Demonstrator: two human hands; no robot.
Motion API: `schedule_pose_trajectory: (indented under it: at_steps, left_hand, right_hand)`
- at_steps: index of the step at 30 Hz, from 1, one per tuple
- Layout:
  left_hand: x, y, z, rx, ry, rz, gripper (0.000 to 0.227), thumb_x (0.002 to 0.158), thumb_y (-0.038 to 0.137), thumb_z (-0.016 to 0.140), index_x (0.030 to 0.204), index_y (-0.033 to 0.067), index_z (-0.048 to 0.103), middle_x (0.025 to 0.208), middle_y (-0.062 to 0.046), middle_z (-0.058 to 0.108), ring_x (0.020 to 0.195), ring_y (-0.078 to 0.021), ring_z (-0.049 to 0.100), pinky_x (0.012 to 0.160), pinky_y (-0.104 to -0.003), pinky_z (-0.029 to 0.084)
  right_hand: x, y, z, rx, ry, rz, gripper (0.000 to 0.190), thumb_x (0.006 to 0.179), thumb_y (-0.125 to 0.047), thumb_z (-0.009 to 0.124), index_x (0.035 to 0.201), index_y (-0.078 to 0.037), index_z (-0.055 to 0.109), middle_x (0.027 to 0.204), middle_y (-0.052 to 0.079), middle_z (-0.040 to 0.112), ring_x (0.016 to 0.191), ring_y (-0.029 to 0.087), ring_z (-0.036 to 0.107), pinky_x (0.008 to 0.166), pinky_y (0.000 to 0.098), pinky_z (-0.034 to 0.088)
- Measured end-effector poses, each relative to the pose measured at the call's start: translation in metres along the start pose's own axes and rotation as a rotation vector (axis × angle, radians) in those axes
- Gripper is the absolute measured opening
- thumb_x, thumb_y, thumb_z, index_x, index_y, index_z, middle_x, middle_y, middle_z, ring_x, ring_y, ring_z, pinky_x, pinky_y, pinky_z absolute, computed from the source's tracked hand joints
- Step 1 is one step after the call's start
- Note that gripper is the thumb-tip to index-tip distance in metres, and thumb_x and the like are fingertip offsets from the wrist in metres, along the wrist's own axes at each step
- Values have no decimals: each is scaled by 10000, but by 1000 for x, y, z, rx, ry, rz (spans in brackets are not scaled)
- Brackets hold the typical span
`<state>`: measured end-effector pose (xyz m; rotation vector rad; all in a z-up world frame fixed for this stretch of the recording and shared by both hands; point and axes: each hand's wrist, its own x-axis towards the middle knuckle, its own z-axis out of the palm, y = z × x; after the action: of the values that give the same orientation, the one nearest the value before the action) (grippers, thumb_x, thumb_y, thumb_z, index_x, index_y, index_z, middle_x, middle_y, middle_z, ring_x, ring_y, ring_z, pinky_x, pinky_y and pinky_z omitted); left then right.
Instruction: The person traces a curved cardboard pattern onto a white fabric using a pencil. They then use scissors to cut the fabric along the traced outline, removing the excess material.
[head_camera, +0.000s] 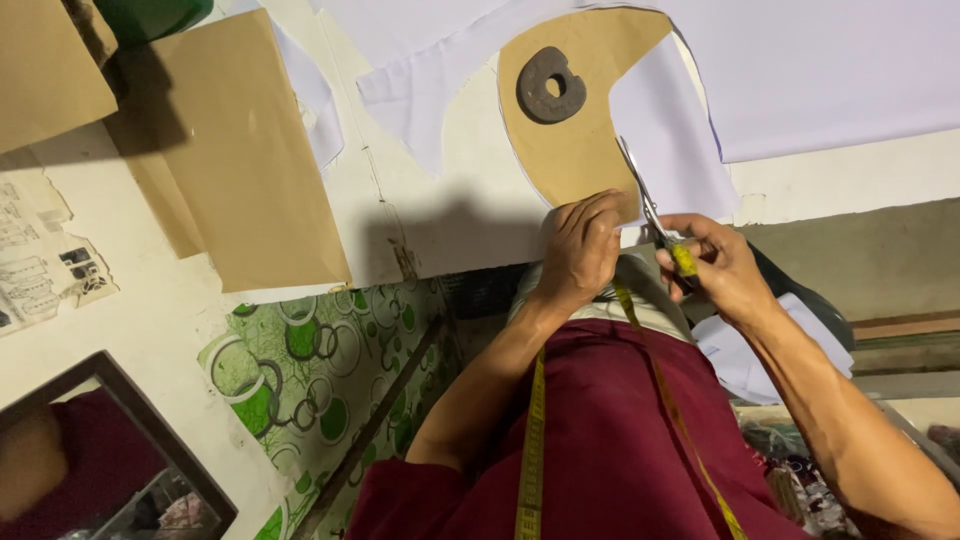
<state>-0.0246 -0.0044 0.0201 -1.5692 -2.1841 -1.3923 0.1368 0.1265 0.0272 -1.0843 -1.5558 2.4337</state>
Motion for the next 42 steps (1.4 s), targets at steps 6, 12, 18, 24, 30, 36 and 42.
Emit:
schedule_pose_trajectory:
  at_steps: [6, 12, 18, 24, 30, 36, 42]
  left_hand:
    - [6, -4, -5, -36, -5, -16, 109, 1061, 87, 464, 1030, 19, 544, 1080, -167, 652, 987, -383, 703, 798, -437, 518]
    - [11, -9, -10, -118, -14, -52, 125, 1076, 108, 454, 1050, 19, 537, 1089, -188, 671, 933, -385, 705, 787, -448, 527]
    - [20, -7, -18, -163, -14, -92, 125, 1076, 110, 456, 1070, 20, 543, 1112, -193, 682, 930, -384, 711, 778, -438, 535]
    - [25, -6, -20, -180, -28, -231, 245, 1108, 228, 414, 1082, 31, 557, 1039, -171, 691, 848, -390, 697, 754, -444, 558]
    - [10, -15, -25, -129, -106, -544, 288, 1084, 295, 487, 1079, 16, 561, 825, -213, 595, 741, -443, 648, 660, -512, 514]
    - [31, -12, -43, -195, -102, -771, 305, 1074, 386, 469, 1212, 129, 558, 788, -233, 629, 793, -554, 662, 649, -545, 520]
    - [36, -40, -41, -116, -9, -707, 245, 1081, 370, 455, 1190, 175, 557, 746, -213, 632, 806, -517, 694, 652, -498, 541]
  right_hand:
    - [8, 5, 0, -5, 1, -32, 441, 856, 2, 750, 1263, 104, 614, 576, 173, 616, 418, 181, 630, 396, 261, 524]
    - [10, -2, 3, 5, 19, 19, 465, 854, 9, 761, 1282, 109, 613, 637, 206, 652, 529, 203, 667, 417, 295, 581]
    - [21, -9, 13, 10, 10, -9, 470, 886, -55, 748, 1300, 108, 597, 586, 205, 613, 421, 219, 632, 382, 304, 547]
    - [20, 0, 18, 26, 49, -6, 442, 871, -3, 754, 1262, 127, 595, 596, 174, 608, 442, 179, 620, 406, 254, 536]
    - [25, -10, 28, 64, 78, 3, 442, 894, -75, 747, 1269, 106, 597, 587, 165, 597, 431, 188, 623, 393, 255, 543]
    - [35, -14, 40, 82, 97, -29, 482, 879, -73, 779, 1296, 88, 599, 597, 179, 605, 424, 211, 638, 384, 272, 529]
    - [35, 9, 45, 85, 164, -42, 452, 871, 4, 768, 1281, 107, 607, 604, 192, 605, 404, 225, 634, 380, 281, 538]
